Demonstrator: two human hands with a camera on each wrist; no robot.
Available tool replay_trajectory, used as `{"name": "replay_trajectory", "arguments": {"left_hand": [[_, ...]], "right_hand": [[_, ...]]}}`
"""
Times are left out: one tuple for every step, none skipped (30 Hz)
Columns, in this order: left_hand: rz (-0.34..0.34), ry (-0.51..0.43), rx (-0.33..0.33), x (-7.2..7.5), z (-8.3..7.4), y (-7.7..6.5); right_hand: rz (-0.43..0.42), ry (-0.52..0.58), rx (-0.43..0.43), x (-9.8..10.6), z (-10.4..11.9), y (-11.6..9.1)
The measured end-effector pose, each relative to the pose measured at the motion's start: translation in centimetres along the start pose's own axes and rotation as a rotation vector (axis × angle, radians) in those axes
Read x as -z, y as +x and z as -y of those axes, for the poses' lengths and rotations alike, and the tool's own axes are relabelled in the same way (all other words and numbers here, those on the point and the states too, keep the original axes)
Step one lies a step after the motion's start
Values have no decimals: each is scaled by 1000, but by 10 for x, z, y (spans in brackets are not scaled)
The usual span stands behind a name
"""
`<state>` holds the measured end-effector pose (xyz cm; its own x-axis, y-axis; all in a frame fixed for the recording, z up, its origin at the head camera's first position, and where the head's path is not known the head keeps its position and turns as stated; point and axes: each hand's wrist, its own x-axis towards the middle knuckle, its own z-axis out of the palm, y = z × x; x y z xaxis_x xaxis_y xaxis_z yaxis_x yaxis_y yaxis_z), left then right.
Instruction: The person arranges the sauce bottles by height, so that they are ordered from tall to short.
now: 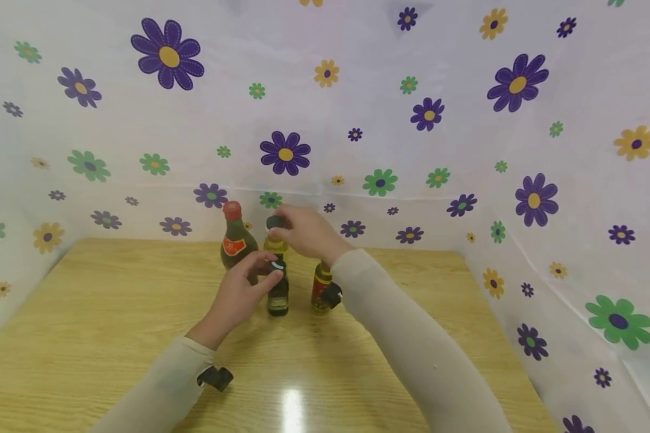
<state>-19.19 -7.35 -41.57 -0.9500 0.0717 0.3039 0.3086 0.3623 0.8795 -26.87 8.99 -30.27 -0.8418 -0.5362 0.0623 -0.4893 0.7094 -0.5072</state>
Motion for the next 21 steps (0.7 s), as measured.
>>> {"name": "replay_trajectory", "arguments": {"left_hand": [[0,0,3,0,0,0],[1,-1,5,0,-1,0],[4,-2,8,0,-1,0],[6,-4,13,0,-1,0],[8,-5,15,-1,-1,0],[10,-7,18,-1,-1,0],[12,-11,18,-1,-2,-1],[13,-11,20,-1,-2,-1],[13,-11,20,-1,-2,-1],[12,-9,22,-1,-2,-1],[10,-6,26,-1,-2,0],[9,-5,29,-1,-2,0],[8,-3,35,-1,-2,0],[7,0,40,-1,-2,0],[8,2,44,-1,-2,0],[11,4,48,-1,-2,0],[14,3,52,-1,-1,0],[15,3,52,-1,-1,0],[16,4,51,-1,-1,0],[16,6,50,-1,-1,0],[16,6,47,-1,-1,0]], "right_hand": [[4,6,-10,1,0,0],[10,11,-20,1,0,0],[13,15,-32,1,0,1],[15,15,-42,1,0,1],[16,15,-50,1,0,0],[16,11,-55,1,-1,0],[17,8,-58,1,-1,0],[17,2,-60,1,-2,0],[16,-1,-62,1,-2,-1],[17,-7,-62,2,-3,-2],[17,-12,-63,2,-3,-2],[16,-12,-68,3,-4,-4],[15,-6,-76,4,-4,-5],[10,1,-82,5,-5,-7],[0,10,-90,7,-7,-9],[-13,24,-99,9,-9,-12],[-30,47,-107,11,-11,-15],[-51,71,-109,13,-14,-19],[-71,98,-112,16,-17,-24],[-95,124,-111,18,-20,-28],[-119,151,-111,20,-24,-33]]}}
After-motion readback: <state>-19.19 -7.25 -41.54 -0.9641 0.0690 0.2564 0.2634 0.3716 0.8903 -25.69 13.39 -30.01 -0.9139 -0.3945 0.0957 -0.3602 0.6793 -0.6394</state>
